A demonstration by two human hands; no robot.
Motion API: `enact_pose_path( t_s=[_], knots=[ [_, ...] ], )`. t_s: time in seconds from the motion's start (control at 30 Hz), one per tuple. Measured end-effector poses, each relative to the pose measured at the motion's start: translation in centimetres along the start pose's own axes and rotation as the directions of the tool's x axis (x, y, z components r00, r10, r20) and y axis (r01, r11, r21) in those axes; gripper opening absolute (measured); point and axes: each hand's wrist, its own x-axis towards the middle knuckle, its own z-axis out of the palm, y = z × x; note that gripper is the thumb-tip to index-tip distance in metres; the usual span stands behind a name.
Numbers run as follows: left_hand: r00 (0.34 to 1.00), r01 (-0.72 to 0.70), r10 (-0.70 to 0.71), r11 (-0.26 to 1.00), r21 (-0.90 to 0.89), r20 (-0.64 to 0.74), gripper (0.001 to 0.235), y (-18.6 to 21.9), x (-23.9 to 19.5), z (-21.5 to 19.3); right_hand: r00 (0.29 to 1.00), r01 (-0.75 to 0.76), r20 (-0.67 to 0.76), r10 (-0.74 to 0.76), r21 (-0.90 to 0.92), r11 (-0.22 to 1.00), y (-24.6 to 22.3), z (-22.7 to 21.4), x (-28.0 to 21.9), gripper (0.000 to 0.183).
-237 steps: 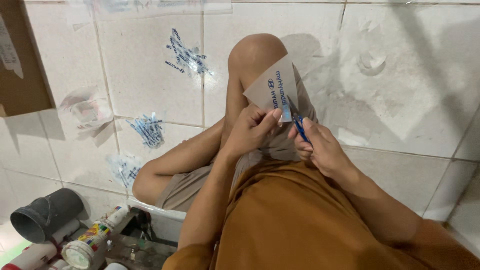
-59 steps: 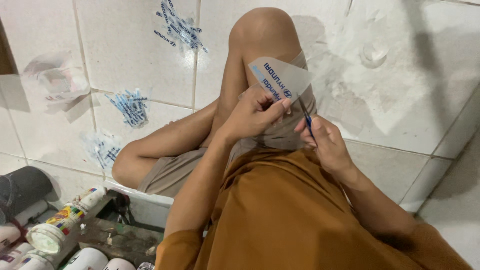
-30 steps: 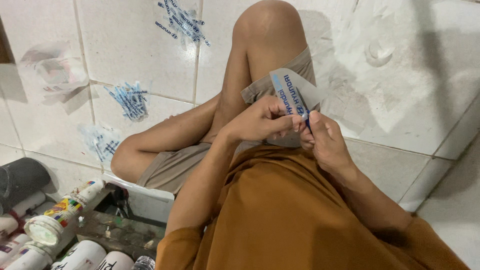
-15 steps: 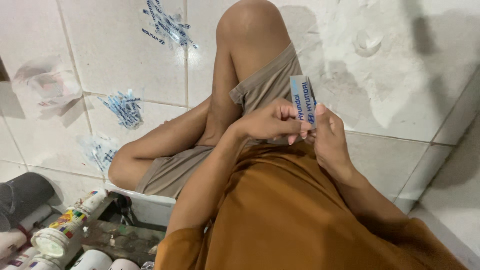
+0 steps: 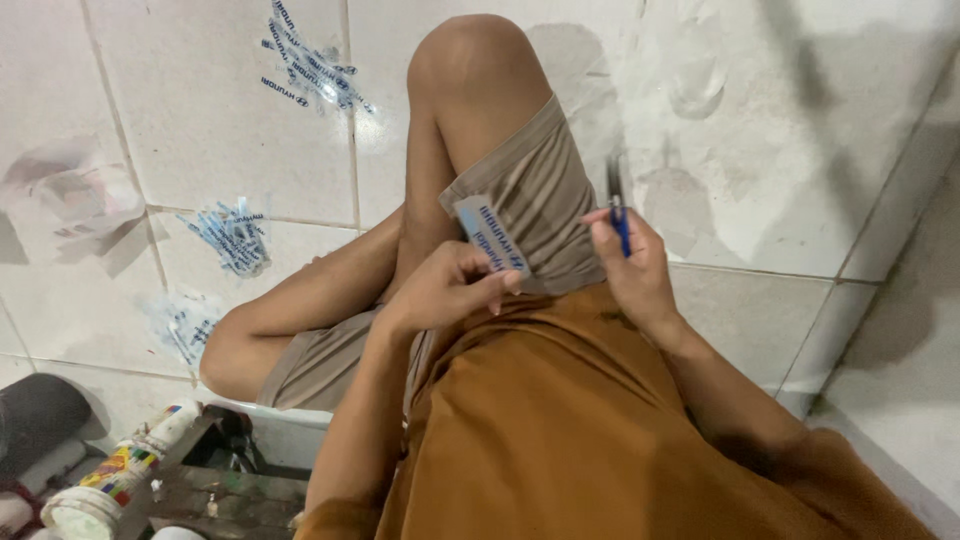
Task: The person sits cross-legged on a tiled floor and uses blue-handled scissors to cut small rectangular pieces of paper with printed text. The person repeatedly picks up paper from the floor, cuts it into strips, and places the cut pieces back on the floor.
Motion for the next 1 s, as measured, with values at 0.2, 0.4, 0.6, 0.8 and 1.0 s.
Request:
enact_pose_path(
  t_s=[0.2,0.4,0.6,0.8,1.0],
  knots=[
    [0.962,0.008,-0.004,1.0,0.013,-0.275,0.035,-2.7,-5.8,-2.0,0.868,0.088,0.492,-0.07,-0.015,0.996,-5.5,8.5,1.8,0.013],
    [0.89,-0.12,0.076,0.99,-0.071,-0.45,0.031,-4.8,-10.1,-3.7,0.772,0.071,0.635,0.027,-0.128,0.989,-6.5,14.2,2.1,0.007],
    [0.814,-0.286,0.094,0.924,-0.254,-0.574,0.031,-8.9,-11.4,-5.7,0.772,0.028,0.619,0.144,-0.26,0.965,-4.5,18.9,4.2,0.01],
    [0.615,-0.469,-0.021,0.794,-0.387,-0.788,0.02,-11.9,-14.0,-7.4,0.753,0.09,0.628,0.198,-0.396,0.914,-8.9,26.5,4.4,0.015],
    [0.496,-0.621,0.039,0.715,-0.322,-0.868,0.011,-16.2,-13.9,-8.1,0.747,0.206,0.653,0.124,-0.406,0.89,-4.0,28.0,5.5,0.014]
  ],
)
